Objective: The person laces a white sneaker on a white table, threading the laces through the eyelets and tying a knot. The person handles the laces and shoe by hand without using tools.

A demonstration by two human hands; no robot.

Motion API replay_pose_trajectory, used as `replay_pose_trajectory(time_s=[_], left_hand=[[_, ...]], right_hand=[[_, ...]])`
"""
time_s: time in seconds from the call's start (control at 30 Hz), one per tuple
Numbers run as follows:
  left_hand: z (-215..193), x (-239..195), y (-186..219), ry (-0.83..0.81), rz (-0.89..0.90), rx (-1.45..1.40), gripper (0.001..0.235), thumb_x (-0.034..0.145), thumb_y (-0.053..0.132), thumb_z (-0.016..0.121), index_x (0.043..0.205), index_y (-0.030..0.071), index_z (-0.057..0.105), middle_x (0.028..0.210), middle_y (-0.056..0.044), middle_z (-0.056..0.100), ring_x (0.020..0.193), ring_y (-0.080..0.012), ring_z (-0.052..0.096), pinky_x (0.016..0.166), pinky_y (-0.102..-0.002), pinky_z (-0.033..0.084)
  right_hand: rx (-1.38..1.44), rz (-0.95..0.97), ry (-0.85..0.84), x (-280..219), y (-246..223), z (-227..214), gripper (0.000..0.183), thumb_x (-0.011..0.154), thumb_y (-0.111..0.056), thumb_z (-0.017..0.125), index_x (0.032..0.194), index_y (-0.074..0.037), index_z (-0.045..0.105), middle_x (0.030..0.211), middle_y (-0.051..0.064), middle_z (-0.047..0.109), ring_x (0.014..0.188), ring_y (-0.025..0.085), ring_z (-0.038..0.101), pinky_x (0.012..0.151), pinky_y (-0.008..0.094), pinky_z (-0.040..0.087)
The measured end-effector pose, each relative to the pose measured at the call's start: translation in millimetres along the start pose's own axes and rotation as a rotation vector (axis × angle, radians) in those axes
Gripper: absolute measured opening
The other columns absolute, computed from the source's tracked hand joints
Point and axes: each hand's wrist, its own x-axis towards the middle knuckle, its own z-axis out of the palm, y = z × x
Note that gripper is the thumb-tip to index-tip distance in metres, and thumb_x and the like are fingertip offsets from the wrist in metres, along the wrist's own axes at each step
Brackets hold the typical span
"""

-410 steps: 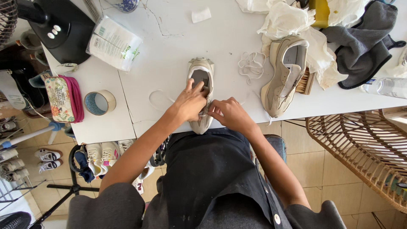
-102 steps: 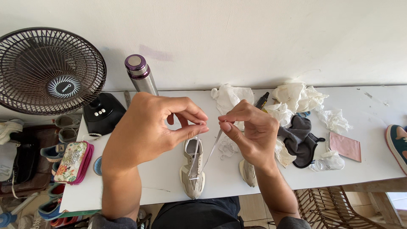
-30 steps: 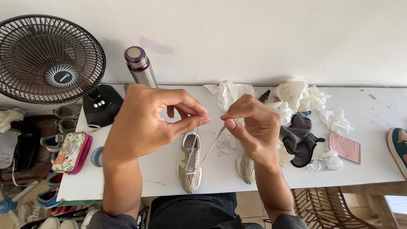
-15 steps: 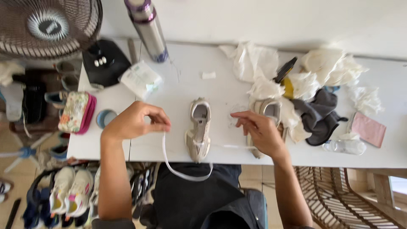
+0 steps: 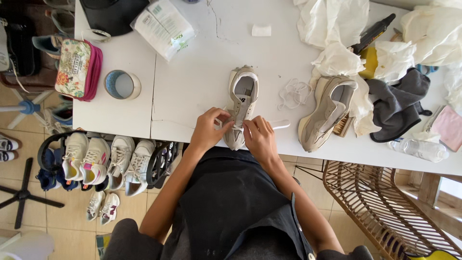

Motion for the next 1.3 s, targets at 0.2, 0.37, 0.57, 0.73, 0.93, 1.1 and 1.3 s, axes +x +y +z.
replay_pose_trajectory(time_s=[0.2,0.37,0.57,0.73,0.93,1.1,1.3], left_hand=[[13.5,0.8,-6.9,0.076,0.013,0.105,0.038,0.087,0.039,0.098,0.102,0.011,0.077,0.091,-0.005,0.072,0.089,-0.0233,0.079,0.078,-0.033,0.066],[12.6,4.2,1.1,0.086,-0.028,0.047,0.033,0.088,0.032,0.096,0.096,0.005,0.079,0.085,-0.011,0.074,0.083,-0.0266,0.08,0.076,-0.034,0.066],[10.6,4.1,-7.4,0.068,-0.019,-0.01,0.03,0.088,0.028,0.096,0.097,0.004,0.081,0.085,-0.013,0.077,0.082,-0.0258,0.08,0.077,-0.034,0.066],[4.8,3.6,-9.9,0.072,0.009,-0.055,0.028,0.087,0.024,0.096,0.098,0.002,0.082,0.085,-0.015,0.078,0.082,-0.0277,0.081,0.08,-0.035,0.066],[-2.9,4.2,-9.4,0.065,0.044,-0.114,0.025,0.087,0.019,0.097,0.1,0.002,0.084,0.087,-0.016,0.081,0.083,-0.0283,0.081,0.082,-0.037,0.067],[-21.1,12.4,-9.8,-0.065,0.023,-0.256,0.014,0.094,0.009,0.092,0.107,0.009,0.09,0.096,-0.015,0.086,0.092,-0.0246,0.082,0.089,-0.039,0.065],[-18.4,15.6,-15.2,-0.092,0.045,-0.265,0.013,0.094,0.012,0.094,0.107,0.012,0.09,0.098,-0.014,0.086,0.091,-0.0226,0.082,0.087,-0.038,0.065]], right_hand=[[-0.082,-0.103,-0.014,19.6,-5.5,-9.9,0.005,0.099,-0.009,0.08,0.097,-0.013,0.077,0.087,0.0,0.056,0.073,0.02,0.065,0.064,0.032,0.055],[-0.048,-0.154,0.0,21.3,-0.2,-11.9,0.006,0.099,-0.008,0.079,0.096,-0.014,0.078,0.086,0.0,0.055,0.071,0.021,0.064,0.062,0.031,0.055],[-0.022,-0.223,-0.004,22.9,2.1,-5.8,0.011,0.099,-0.011,0.079,0.09,-0.016,0.077,0.085,-0.001,0.054,0.068,0.02,0.063,0.059,0.031,0.054],[0.092,-0.107,-0.02,21.1,-2.6,5.0,0.008,0.096,-0.013,0.084,0.092,-0.018,0.079,0.085,-0.002,0.059,0.063,0.02,0.065,0.058,0.03,0.057],[0.365,0.171,-0.061,25.7,-12.0,1.2,0.004,0.097,-0.01,0.083,0.098,-0.014,0.082,0.087,0.004,0.067,0.06,0.025,0.07,0.056,0.035,0.059],[0.488,0.274,-0.205,25.3,2.3,9.2,0.005,0.098,-0.01,0.083,0.102,-0.011,0.083,0.09,0.008,0.068,0.068,0.03,0.072,0.065,0.041,0.06],[0.611,0.347,-0.266,31.7,3.5,-2.5,0.003,0.103,-0.01,0.08,0.105,-0.008,0.081,0.091,0.01,0.065,0.073,0.028,0.068,0.07,0.041,0.058]])
